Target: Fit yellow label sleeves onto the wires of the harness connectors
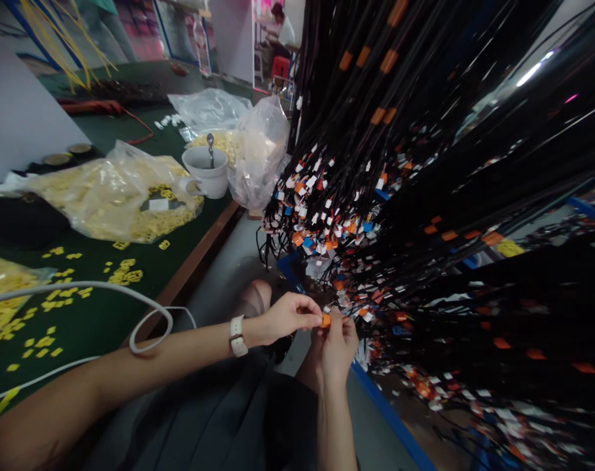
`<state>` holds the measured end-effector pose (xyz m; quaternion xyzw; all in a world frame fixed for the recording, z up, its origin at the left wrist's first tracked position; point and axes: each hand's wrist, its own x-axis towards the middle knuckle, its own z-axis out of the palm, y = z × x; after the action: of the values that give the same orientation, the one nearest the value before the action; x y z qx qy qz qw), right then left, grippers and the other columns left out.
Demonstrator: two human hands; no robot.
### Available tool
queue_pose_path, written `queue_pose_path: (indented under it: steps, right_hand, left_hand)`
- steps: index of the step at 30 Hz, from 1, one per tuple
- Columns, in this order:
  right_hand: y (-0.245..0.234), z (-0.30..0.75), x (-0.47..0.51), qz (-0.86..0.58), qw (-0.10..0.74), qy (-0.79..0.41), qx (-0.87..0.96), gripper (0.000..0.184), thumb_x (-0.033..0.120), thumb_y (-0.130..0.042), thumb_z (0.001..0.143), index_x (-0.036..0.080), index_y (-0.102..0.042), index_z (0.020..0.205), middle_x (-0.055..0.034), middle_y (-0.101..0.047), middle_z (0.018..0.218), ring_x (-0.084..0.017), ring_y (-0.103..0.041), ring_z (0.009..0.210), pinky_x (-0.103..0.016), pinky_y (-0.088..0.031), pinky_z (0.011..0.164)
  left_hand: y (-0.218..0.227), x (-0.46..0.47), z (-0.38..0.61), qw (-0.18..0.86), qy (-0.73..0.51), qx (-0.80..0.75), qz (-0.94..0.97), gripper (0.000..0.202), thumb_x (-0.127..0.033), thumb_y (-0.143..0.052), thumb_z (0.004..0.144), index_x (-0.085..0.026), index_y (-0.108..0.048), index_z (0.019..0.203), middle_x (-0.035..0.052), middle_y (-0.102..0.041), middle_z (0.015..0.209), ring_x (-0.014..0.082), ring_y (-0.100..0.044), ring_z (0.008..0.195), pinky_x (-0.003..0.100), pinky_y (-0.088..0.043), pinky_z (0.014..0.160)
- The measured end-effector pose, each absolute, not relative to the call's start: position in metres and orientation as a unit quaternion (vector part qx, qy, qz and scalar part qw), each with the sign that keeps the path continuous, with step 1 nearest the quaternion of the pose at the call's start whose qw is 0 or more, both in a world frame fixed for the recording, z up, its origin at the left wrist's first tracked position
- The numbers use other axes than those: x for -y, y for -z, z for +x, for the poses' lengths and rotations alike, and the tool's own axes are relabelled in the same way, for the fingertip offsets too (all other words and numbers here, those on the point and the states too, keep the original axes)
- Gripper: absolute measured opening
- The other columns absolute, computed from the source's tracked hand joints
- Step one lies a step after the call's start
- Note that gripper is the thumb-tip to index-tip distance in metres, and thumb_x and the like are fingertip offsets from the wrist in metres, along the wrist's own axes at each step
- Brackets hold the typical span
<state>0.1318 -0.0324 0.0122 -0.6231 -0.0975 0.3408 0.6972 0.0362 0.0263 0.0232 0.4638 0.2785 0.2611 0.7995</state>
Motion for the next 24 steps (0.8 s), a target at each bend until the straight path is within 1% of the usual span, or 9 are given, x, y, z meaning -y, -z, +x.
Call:
queue_pose_path:
  steps: [3,5,7,10,13,15,18,21,24]
  right_hand:
    - [-0.014,0.131,0.032,-0.624,0.697,-0.34,0.096,0.026,0.035,-0.07,0.066,0.017,-0.051,0.068,0.0066,-0.051,0.051,-0.007,-0.041,0.041,-0.02,-0.031,0.041]
    - [-0.015,0.131,0.032,-0.616,0.701,-0.345,0.099,0.025,0.033,-0.07,0.066,0.018,-0.051,0.068,0.0067,-0.051,0.052,-0.007,-0.042,0.042,-0.019,-0.031,0.041]
    - [-0.017,0.13,0.032,-0.607,0.704,-0.353,0.105,0.025,0.033,-0.07,0.066,0.018,-0.05,0.067,0.0071,-0.05,0.052,-0.006,-0.041,0.042,-0.019,-0.031,0.041]
    - [-0.021,0.13,0.032,-0.595,0.704,-0.37,0.114,0.027,0.034,-0.071,0.067,0.018,-0.05,0.068,0.0076,-0.048,0.051,-0.005,-0.038,0.041,-0.018,-0.029,0.04]
    - [-0.025,0.13,0.032,-0.577,0.709,-0.385,0.126,0.029,0.036,-0.071,0.067,0.017,-0.048,0.067,0.0084,-0.044,0.049,-0.004,-0.034,0.039,-0.016,-0.027,0.038]
    - [-0.028,0.13,0.033,-0.566,0.715,-0.389,0.13,0.031,0.036,-0.071,0.067,0.017,-0.047,0.066,0.0093,-0.041,0.046,-0.003,-0.031,0.038,-0.015,-0.024,0.037]
    - [-0.032,0.132,0.035,-0.559,0.711,-0.407,0.131,0.031,0.037,-0.07,0.069,0.017,-0.047,0.067,0.0107,-0.036,0.043,-0.002,-0.027,0.036,-0.014,-0.021,0.035]
    - [-0.036,0.134,0.037,-0.529,0.704,-0.455,0.133,0.03,0.038,-0.069,0.072,0.018,-0.047,0.068,0.0114,-0.031,0.041,-0.002,-0.022,0.035,-0.013,-0.019,0.034]
    - [-0.037,0.133,0.04,-0.492,0.702,-0.5,0.125,0.028,0.039,-0.066,0.075,0.018,-0.048,0.07,0.0113,-0.031,0.04,-0.002,-0.019,0.035,-0.012,-0.02,0.034]
  left_hand:
    - [-0.023,-0.026,0.037,0.799,-0.274,-0.282,0.454,0.021,-0.026,-0.071,0.064,-0.01,-0.061,0.072,0.0004,-0.06,0.063,0.0077,-0.052,0.059,0.021,-0.038,0.059]
    - [-0.023,-0.027,0.037,0.809,-0.265,-0.287,0.439,0.025,-0.028,-0.073,0.062,-0.011,-0.059,0.074,-0.0007,-0.059,0.063,0.0062,-0.05,0.056,0.02,-0.035,0.056]
    - [-0.023,-0.029,0.035,0.831,-0.234,-0.281,0.42,0.029,-0.029,-0.074,0.061,-0.011,-0.057,0.077,-0.0013,-0.058,0.063,0.0043,-0.045,0.052,0.02,-0.03,0.051]
    - [-0.023,-0.031,0.033,0.864,-0.184,-0.243,0.401,0.032,-0.032,-0.073,0.063,-0.01,-0.057,0.081,0.0004,-0.059,0.064,0.0027,-0.041,0.049,0.02,-0.025,0.048]
    - [-0.021,-0.031,0.032,0.88,-0.163,-0.19,0.404,0.038,-0.033,-0.071,0.067,-0.01,-0.058,0.094,0.0019,-0.06,0.068,0.0025,-0.039,0.049,0.02,-0.023,0.048]
    - [-0.021,-0.031,0.032,0.881,-0.166,-0.159,0.414,0.043,-0.034,-0.069,0.069,-0.011,-0.058,0.104,0.0007,-0.057,0.068,0.0023,-0.038,0.049,0.021,-0.022,0.048]
    - [-0.022,-0.029,0.03,0.876,-0.176,-0.126,0.431,0.046,-0.034,-0.067,0.073,-0.011,-0.057,0.112,-0.001,-0.053,0.066,0.0022,-0.034,0.049,0.022,-0.02,0.048]
    - [-0.025,-0.029,0.03,0.882,-0.167,-0.115,0.426,0.051,-0.034,-0.066,0.074,-0.012,-0.054,0.118,0.0027,-0.057,0.073,0.0019,-0.033,0.049,0.022,-0.019,0.048]
    - [-0.026,-0.029,0.03,0.893,-0.153,-0.113,0.409,0.052,-0.034,-0.067,0.073,-0.011,-0.055,0.119,0.0074,-0.061,0.078,0.003,-0.039,0.052,0.022,-0.018,0.047]
